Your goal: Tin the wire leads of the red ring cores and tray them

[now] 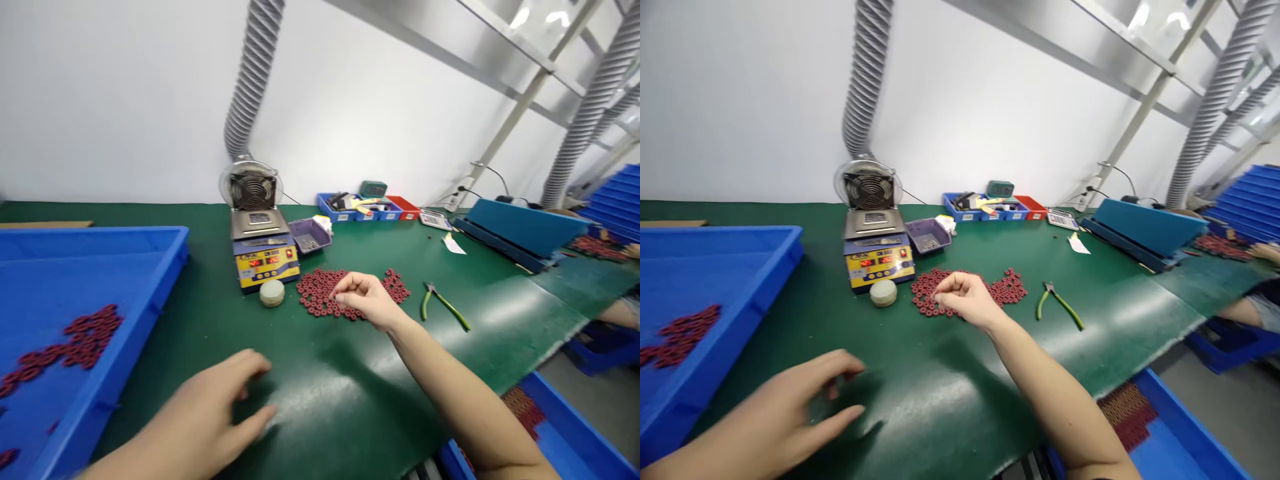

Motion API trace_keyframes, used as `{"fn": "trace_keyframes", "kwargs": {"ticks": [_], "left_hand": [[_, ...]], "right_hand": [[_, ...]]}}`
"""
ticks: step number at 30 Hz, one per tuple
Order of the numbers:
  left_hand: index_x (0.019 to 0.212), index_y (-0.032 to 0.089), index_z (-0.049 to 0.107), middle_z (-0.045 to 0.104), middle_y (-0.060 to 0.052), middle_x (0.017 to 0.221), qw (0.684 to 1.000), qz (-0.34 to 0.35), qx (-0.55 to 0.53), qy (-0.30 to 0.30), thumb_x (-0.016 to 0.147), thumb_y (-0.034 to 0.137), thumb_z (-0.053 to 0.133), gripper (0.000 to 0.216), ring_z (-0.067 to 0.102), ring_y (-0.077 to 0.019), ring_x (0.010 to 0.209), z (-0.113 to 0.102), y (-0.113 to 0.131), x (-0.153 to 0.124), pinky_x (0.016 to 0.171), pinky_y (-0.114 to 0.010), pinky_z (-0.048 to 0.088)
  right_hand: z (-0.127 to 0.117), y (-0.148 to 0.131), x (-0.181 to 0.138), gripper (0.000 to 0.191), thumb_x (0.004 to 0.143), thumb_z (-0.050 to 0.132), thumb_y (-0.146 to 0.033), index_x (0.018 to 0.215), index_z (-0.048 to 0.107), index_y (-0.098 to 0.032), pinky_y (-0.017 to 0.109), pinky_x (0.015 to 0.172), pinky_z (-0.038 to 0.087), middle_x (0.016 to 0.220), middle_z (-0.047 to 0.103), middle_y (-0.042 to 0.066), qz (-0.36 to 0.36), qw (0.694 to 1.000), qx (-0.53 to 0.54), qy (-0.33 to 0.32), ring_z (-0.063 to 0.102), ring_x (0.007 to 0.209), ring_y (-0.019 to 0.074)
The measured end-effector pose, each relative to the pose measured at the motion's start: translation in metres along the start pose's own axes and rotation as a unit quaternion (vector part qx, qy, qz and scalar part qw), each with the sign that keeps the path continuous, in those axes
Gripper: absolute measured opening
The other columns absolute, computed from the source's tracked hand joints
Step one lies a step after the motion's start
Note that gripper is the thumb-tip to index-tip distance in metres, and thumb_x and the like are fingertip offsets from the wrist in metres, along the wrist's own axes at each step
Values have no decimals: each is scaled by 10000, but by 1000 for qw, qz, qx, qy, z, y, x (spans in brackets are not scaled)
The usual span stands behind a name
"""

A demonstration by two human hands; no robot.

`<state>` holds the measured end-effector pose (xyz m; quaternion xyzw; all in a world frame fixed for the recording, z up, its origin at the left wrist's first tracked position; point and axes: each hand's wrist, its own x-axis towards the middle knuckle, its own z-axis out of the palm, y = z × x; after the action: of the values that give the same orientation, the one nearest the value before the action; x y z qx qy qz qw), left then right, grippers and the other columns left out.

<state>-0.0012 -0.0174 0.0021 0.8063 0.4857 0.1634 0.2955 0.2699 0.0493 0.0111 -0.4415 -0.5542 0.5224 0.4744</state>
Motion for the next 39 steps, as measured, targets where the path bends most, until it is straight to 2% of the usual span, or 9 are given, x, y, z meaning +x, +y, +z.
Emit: {"fn": "trace_keyframes", "kwargs": {"ticks": [3, 5, 7, 11, 16, 21, 28, 34, 39], "left_hand": [[980, 216, 593, 631, -48, 949, 996, 27, 52, -71, 730, 366, 582, 291, 591, -220, 816, 6, 10, 22, 701, -292, 448], [992, 205, 588, 624, -56, 963, 993, 27, 67, -88, 723, 346, 578, 304, 587, -224, 819, 10, 7, 32, 710, -301, 442], [987, 200, 591, 628, -56, 947, 993, 18, 62, -99, 711, 342, 586, 311, 588, -221, 797, 10, -2, 37, 694, -297, 440], [951, 187, 600, 641, -57, 911, 994, 7, 47, -102, 689, 340, 607, 303, 589, -218, 762, 2, -16, 40, 656, -287, 438], [932, 198, 622, 653, -57, 894, 993, 14, 35, -115, 678, 337, 625, 290, 595, -225, 760, -7, -14, 43, 667, -293, 438], [941, 192, 625, 661, -79, 902, 991, 29, 34, -124, 674, 349, 637, 309, 613, -268, 800, -6, -15, 43, 685, -331, 462], [942, 179, 625, 670, -107, 942, 986, 44, 42, -158, 663, 383, 658, 347, 632, -320, 841, -2, -15, 42, 719, -403, 507], [940, 174, 622, 670, -102, 947, 982, 44, 53, -174, 657, 395, 658, 361, 639, -319, 838, -3, -14, 42, 731, -420, 525], [927, 173, 623, 670, -100, 943, 981, 46, 56, -178, 652, 398, 665, 358, 638, -316, 842, -4, -16, 43, 730, -411, 525]], "right_hand": [[23, -28, 45, 125, 627, 718, -223, 724, 660, -168, 219, 625, 493, 677, 665, -16, -10, 1000, -7, -26, 583, 586, 70], [33, -41, 78, 107, 664, 698, -209, 756, 666, -167, 218, 622, 497, 685, 664, -13, 3, 999, -33, -24, 578, 578, 65], [43, -49, 112, 77, 734, 651, -208, 792, 667, -161, 211, 596, 495, 697, 667, 0, 4, 994, -109, -13, 570, 559, 62], [62, -53, 174, 129, 829, 554, -210, 812, 657, -136, 197, 586, 493, 729, 682, 25, -49, 946, -321, 4, 580, 563, 69], [84, -52, 225, 149, 790, 557, -182, 691, 642, -110, 229, 642, 495, 679, 672, 51, -65, 902, -426, 14, 621, 639, 127], [101, -52, 250, 115, 756, 573, -186, 721, 665, -124, 294, 785, 488, 807, 692, 87, -83, 849, -521, 25, 642, 818, 192], [117, -47, 267, 147, 742, 574, -183, 838, 676, -137, 319, 839, 489, 928, 690, 102, -94, 797, -597, 5, 634, 916, 225], [121, -41, 272, 196, 733, 586, -192, 905, 658, -129, 337, 848, 494, 980, 681, 117, -85, 775, -626, -4, 634, 934, 238], [122, -37, 273, 178, 721, 594, -177, 879, 659, -125, 356, 846, 492, 979, 680, 136, -85, 776, -626, -6, 637, 930, 257]]}}
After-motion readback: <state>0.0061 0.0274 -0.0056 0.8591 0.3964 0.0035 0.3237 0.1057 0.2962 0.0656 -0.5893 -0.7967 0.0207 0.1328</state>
